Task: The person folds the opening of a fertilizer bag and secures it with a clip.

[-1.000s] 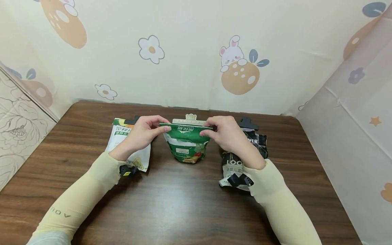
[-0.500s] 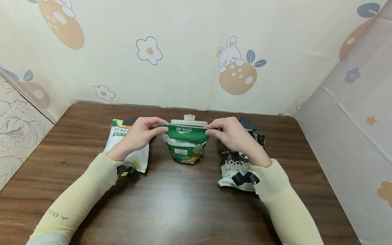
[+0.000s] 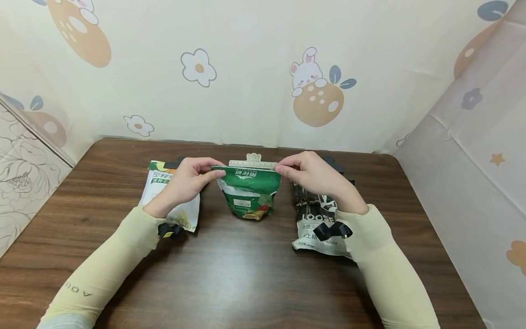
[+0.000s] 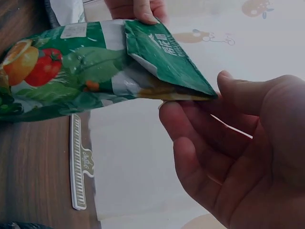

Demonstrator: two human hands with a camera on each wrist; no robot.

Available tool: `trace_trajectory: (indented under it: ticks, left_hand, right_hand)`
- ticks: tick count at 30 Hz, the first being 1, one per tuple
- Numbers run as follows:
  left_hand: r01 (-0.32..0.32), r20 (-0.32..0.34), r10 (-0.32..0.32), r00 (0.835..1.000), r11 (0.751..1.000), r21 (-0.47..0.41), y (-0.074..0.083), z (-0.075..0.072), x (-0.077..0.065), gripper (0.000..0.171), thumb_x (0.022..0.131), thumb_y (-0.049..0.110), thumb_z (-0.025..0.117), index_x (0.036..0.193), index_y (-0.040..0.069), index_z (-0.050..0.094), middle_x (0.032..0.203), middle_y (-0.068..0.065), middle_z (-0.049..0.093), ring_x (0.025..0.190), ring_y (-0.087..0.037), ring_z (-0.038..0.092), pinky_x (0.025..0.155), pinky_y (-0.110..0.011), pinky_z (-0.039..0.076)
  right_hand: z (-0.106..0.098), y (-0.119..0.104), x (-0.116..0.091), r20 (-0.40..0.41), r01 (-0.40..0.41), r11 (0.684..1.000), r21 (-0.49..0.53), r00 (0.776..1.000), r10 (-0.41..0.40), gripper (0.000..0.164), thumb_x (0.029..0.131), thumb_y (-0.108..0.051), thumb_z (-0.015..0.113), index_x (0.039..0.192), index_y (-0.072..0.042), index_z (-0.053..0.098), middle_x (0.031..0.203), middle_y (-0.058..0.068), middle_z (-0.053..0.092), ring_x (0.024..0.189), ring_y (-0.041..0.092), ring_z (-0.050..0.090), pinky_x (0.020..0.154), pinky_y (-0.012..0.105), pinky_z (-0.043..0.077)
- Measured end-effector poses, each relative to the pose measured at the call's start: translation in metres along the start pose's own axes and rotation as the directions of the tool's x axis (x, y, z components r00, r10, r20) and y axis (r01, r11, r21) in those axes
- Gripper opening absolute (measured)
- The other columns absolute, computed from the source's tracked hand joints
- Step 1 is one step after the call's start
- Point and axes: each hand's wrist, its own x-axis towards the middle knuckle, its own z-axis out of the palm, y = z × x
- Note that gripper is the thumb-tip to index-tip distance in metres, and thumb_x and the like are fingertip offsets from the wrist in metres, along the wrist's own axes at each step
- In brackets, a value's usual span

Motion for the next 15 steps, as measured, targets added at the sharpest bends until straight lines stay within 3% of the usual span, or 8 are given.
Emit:
trace_trajectory:
  ticks: [4,11,15]
  left_hand:
    - [0.005,-0.006,-0.005,1.000,1.000,0.000,-0.001,0.001,0.000,0.013,0.093,0.022,0.073,0.105,0.018,0.076,0.079,0.004,0.070,0.058,-0.017,0.046,0.056,-0.033,0.037]
    - [0.023,-0.014,-0.024,1.000,1.000,-0.006,-0.001,0.003,0.001,0.016,0.091,0.023,0.075,0.106,0.017,0.076,0.076,-0.002,0.070,0.057,-0.018,0.046,0.054,-0.032,0.036]
    - [0.022,-0.036,-0.022,0.999,1.000,0.001,-0.001,0.001,0.000,0.015,0.090,0.022,0.077,0.104,0.017,0.077,0.075,0.001,0.068,0.057,-0.019,0.047,0.053,-0.032,0.036]
  right_hand:
    - [-0.004,0.003,0.004,0.027,-0.018,1.000,0.015,0.999,0.018,0.026,0.104,-0.024,0.056,0.121,-0.013,0.071,0.107,0.001,0.072,0.080,0.016,0.067,0.072,0.038,0.053]
    - [-0.004,0.019,0.020,0.018,-0.077,0.997,-0.013,0.997,0.077,0.024,0.103,-0.026,0.056,0.119,-0.015,0.071,0.100,-0.001,0.073,0.088,0.016,0.068,0.080,0.041,0.050]
    - [0.000,0.027,0.035,0.013,-0.125,0.992,-0.005,0.992,0.125,0.025,0.103,-0.029,0.057,0.119,-0.015,0.071,0.103,0.001,0.073,0.096,0.018,0.068,0.087,0.044,0.049]
